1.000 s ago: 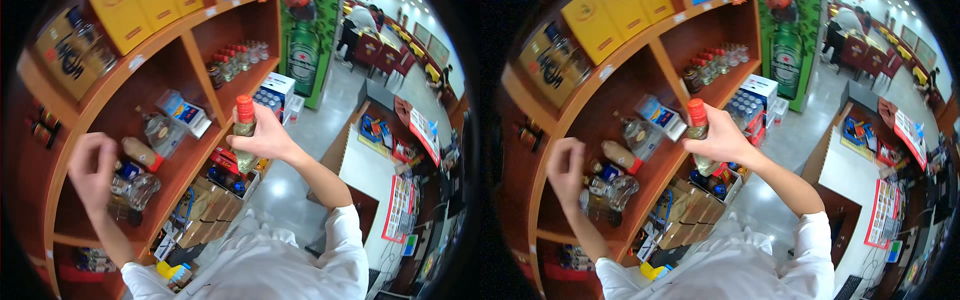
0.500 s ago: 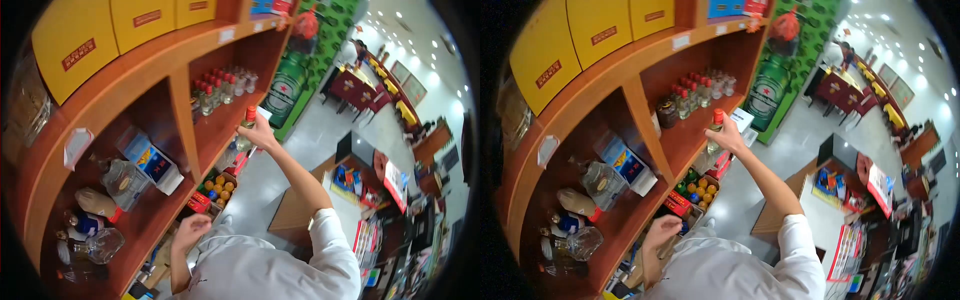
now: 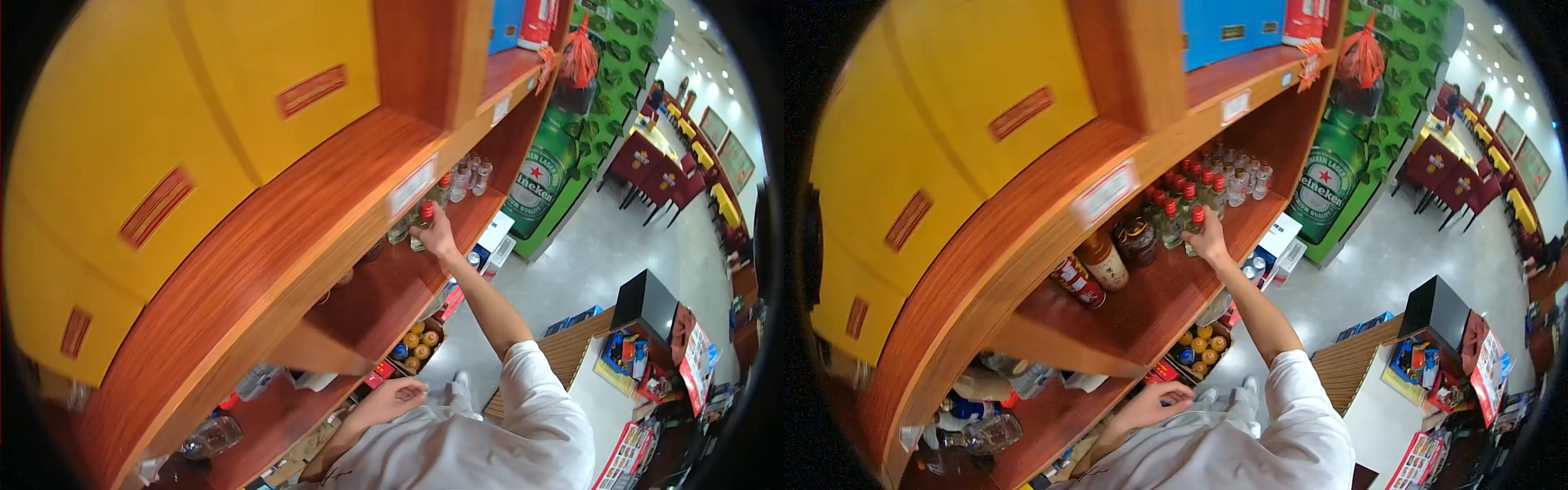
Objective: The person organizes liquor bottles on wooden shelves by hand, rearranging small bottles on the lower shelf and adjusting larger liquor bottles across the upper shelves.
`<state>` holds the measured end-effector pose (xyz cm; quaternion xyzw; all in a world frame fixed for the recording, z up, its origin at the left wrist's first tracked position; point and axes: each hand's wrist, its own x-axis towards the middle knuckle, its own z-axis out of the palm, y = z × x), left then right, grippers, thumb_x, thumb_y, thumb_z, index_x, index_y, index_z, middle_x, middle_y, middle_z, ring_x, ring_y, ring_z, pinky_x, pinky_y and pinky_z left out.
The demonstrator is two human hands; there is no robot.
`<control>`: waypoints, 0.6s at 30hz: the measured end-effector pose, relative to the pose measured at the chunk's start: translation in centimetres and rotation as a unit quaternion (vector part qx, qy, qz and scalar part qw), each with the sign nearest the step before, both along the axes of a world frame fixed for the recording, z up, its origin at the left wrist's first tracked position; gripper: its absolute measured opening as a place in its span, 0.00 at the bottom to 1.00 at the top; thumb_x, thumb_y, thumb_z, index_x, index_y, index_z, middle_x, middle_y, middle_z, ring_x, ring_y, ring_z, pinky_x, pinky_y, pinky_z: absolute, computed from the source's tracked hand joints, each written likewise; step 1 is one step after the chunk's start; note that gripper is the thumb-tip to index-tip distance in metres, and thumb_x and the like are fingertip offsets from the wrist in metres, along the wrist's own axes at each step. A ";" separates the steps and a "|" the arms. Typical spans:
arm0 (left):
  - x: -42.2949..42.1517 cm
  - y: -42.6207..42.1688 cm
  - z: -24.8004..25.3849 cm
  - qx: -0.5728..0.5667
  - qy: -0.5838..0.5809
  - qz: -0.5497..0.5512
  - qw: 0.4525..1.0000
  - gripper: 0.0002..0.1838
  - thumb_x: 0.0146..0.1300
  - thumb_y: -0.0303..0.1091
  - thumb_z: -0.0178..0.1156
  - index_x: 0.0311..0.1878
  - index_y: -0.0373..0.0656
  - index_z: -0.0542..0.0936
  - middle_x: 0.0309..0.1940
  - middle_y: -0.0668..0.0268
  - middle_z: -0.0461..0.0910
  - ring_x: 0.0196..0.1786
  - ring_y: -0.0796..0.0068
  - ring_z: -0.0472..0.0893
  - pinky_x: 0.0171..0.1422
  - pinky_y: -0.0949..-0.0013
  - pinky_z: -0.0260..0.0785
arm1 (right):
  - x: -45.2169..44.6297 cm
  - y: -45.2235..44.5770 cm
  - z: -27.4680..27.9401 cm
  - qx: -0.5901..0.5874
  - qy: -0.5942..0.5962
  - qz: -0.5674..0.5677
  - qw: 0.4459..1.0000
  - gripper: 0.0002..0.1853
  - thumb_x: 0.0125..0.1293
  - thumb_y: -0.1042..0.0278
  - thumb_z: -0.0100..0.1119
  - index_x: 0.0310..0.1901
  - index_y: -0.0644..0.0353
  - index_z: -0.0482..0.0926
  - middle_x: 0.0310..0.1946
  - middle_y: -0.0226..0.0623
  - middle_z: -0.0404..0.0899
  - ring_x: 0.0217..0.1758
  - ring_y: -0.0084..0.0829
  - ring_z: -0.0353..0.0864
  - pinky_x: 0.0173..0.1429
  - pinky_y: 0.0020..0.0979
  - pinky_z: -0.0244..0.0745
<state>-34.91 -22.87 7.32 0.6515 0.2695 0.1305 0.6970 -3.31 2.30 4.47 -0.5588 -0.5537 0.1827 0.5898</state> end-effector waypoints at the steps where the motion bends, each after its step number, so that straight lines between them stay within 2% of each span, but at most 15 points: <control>1: 1.7 0.7 0.2 -0.004 0.003 -0.001 1.000 0.15 0.70 0.35 0.69 0.54 0.38 0.83 0.43 0.68 0.84 0.47 0.81 0.82 0.53 0.73 0.76 | 0.4 0.3 -0.5 0.015 -0.037 -0.010 0.999 0.33 0.52 0.77 0.77 0.59 0.61 0.72 0.48 0.35 0.78 0.52 0.30 0.79 0.59 0.35 0.76; 2: 3.1 1.6 0.3 -0.008 0.006 -0.003 1.000 0.15 0.70 0.35 0.69 0.54 0.38 0.83 0.43 0.68 0.84 0.47 0.81 0.82 0.52 0.73 0.76 | 0.0 -1.0 1.2 -0.015 -0.079 -0.050 0.995 0.42 0.48 0.69 0.82 0.64 0.62 0.69 0.53 0.43 0.75 0.61 0.39 0.75 0.68 0.40 0.71; 4: 5.9 4.3 0.0 0.029 0.012 0.062 0.998 0.15 0.69 0.33 0.69 0.55 0.38 0.82 0.42 0.69 0.84 0.45 0.81 0.82 0.50 0.73 0.77 | -0.7 -4.0 2.7 0.001 -0.087 -0.104 0.991 0.48 0.46 0.64 0.85 0.67 0.63 0.66 0.57 0.49 0.73 0.63 0.45 0.73 0.70 0.43 0.70; 7: 10.7 9.3 -1.2 0.079 -0.013 0.194 0.978 0.19 0.68 0.32 0.68 0.59 0.36 0.80 0.44 0.66 0.84 0.43 0.78 0.83 0.49 0.71 0.78 | -0.7 -6.5 1.3 -0.005 -0.135 -0.146 0.980 0.54 0.44 0.59 0.86 0.71 0.64 0.62 0.63 0.53 0.68 0.66 0.52 0.70 0.72 0.46 0.69; 8: 12.2 11.3 -1.9 0.094 0.000 0.237 0.967 0.22 0.67 0.30 0.68 0.62 0.37 0.78 0.47 0.64 0.83 0.43 0.78 0.83 0.49 0.71 0.78 | -0.4 -6.6 0.2 -0.012 -0.123 -0.142 0.982 0.54 0.46 0.59 0.85 0.71 0.65 0.62 0.62 0.54 0.68 0.67 0.53 0.70 0.72 0.46 0.68; 9: 13.7 13.1 -2.3 0.109 0.015 0.280 0.954 0.25 0.66 0.28 0.68 0.65 0.38 0.76 0.51 0.63 0.82 0.43 0.77 0.82 0.50 0.70 0.78 | -0.1 -6.6 -0.5 -0.001 -0.098 -0.117 0.988 0.50 0.50 0.61 0.82 0.71 0.62 0.62 0.60 0.55 0.68 0.65 0.58 0.68 0.72 0.50 0.66; 11: 16.2 15.0 -2.1 0.152 0.043 0.363 0.918 0.31 0.66 0.29 0.67 0.71 0.38 0.70 0.60 0.57 0.77 0.48 0.73 0.82 0.52 0.68 0.78 | 0.4 -6.3 -1.2 -0.070 -0.070 -0.078 0.992 0.46 0.52 0.64 0.81 0.70 0.60 0.64 0.58 0.55 0.69 0.63 0.60 0.72 0.68 0.49 0.71; 12: 17.4 16.0 -2.6 0.167 0.054 0.375 0.910 0.32 0.66 0.28 0.67 0.72 0.39 0.69 0.61 0.56 0.76 0.48 0.72 0.82 0.53 0.68 0.78 | 0.4 -6.4 -0.8 -0.074 -0.080 -0.083 0.991 0.41 0.55 0.67 0.78 0.69 0.59 0.66 0.57 0.54 0.70 0.62 0.60 0.75 0.64 0.50 0.75; 15: 20.0 18.9 -4.6 0.215 0.079 0.400 0.887 0.35 0.65 0.27 0.66 0.75 0.39 0.66 0.64 0.55 0.74 0.49 0.70 0.81 0.55 0.66 0.77 | 1.6 -5.7 -0.2 -0.088 -0.049 -0.039 0.994 0.39 0.56 0.70 0.76 0.68 0.59 0.67 0.57 0.53 0.71 0.62 0.60 0.75 0.63 0.50 0.76; 17: 21.4 20.4 -5.4 0.248 0.076 0.398 0.880 0.36 0.64 0.27 0.66 0.75 0.39 0.66 0.64 0.56 0.74 0.48 0.70 0.81 0.55 0.64 0.77 | 2.5 -5.0 -0.5 -0.058 -0.039 -0.026 0.997 0.34 0.58 0.76 0.71 0.67 0.61 0.68 0.57 0.54 0.73 0.61 0.60 0.76 0.63 0.49 0.76; 18: 21.9 20.8 -5.4 0.230 0.059 0.404 0.884 0.37 0.63 0.26 0.66 0.76 0.40 0.65 0.63 0.57 0.75 0.47 0.70 0.80 0.55 0.63 0.77 | 2.9 -4.5 -0.9 -0.047 -0.031 -0.023 0.998 0.34 0.59 0.77 0.69 0.67 0.61 0.68 0.57 0.54 0.73 0.61 0.60 0.76 0.63 0.49 0.76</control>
